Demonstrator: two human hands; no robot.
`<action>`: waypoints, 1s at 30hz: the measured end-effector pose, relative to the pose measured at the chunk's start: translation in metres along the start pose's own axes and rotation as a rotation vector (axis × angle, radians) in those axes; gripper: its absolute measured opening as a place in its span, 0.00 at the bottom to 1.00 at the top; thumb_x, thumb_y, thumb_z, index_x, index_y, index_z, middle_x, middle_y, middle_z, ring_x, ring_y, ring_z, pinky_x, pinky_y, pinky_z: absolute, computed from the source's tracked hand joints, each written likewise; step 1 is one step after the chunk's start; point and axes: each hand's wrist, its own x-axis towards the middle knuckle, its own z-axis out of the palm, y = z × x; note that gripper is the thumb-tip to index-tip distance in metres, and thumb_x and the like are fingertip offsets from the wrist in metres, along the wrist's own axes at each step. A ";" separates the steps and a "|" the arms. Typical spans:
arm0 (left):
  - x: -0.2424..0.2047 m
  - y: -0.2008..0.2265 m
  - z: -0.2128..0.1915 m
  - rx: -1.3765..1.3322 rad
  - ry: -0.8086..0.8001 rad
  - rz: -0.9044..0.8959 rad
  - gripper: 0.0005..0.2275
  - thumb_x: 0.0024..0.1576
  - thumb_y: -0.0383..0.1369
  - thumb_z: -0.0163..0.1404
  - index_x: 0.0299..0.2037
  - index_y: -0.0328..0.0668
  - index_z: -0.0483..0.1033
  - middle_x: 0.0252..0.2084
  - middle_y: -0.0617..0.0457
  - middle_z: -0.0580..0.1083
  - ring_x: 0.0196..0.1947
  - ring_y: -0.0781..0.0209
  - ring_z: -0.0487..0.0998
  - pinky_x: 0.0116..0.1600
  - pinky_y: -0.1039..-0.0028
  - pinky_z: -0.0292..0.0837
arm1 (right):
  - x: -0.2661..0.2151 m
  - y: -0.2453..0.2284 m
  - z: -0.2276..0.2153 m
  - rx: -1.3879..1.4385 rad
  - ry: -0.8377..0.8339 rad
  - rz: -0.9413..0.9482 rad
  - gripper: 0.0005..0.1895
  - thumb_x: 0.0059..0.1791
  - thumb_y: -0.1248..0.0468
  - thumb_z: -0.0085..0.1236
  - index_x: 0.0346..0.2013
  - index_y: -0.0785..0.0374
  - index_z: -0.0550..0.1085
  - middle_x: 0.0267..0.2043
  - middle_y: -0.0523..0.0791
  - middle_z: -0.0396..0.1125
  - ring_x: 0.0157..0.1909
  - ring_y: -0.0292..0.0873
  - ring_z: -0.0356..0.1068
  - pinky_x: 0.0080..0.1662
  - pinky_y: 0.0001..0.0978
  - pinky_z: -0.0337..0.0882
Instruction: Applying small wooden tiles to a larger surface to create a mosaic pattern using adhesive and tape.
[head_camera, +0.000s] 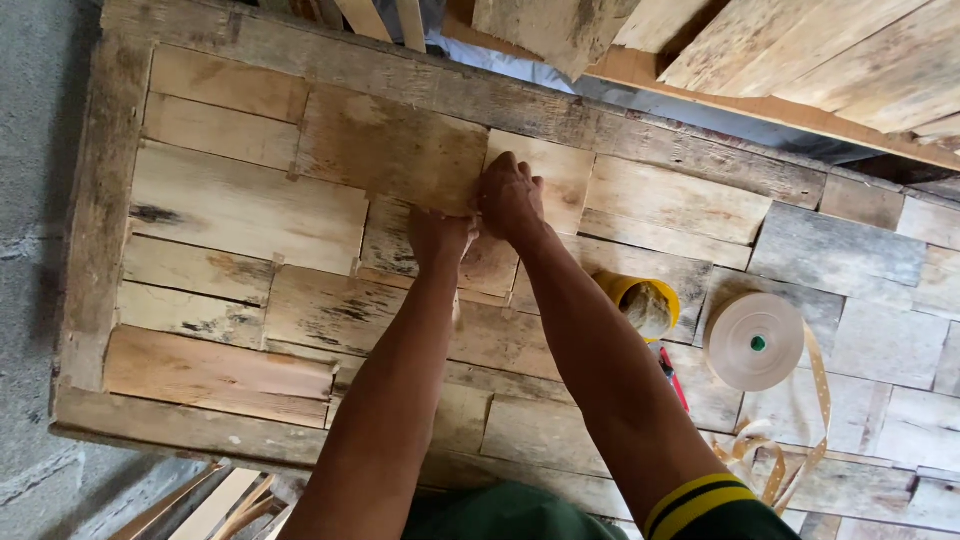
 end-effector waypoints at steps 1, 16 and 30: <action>0.000 0.001 0.000 0.048 0.012 -0.006 0.14 0.55 0.33 0.60 0.33 0.26 0.72 0.25 0.48 0.78 0.21 0.57 0.77 0.29 0.66 0.76 | -0.001 -0.003 -0.005 -0.037 -0.024 0.009 0.18 0.45 0.60 0.66 0.49 0.57 0.77 0.57 0.50 0.58 0.57 0.54 0.58 0.54 0.51 0.62; -0.015 0.031 -0.010 0.408 0.100 0.053 0.14 0.52 0.37 0.65 0.34 0.30 0.79 0.28 0.45 0.79 0.22 0.54 0.79 0.27 0.65 0.73 | 0.002 -0.003 0.001 -0.044 -0.026 0.034 0.23 0.47 0.53 0.65 0.52 0.59 0.74 0.57 0.50 0.58 0.60 0.54 0.60 0.55 0.53 0.64; -0.022 0.060 -0.017 0.393 0.047 0.006 0.15 0.53 0.40 0.62 0.33 0.32 0.81 0.30 0.44 0.80 0.24 0.54 0.81 0.28 0.64 0.74 | 0.020 -0.008 -0.022 0.062 -0.073 0.137 0.29 0.43 0.56 0.70 0.55 0.56 0.69 0.57 0.49 0.65 0.58 0.54 0.69 0.55 0.53 0.70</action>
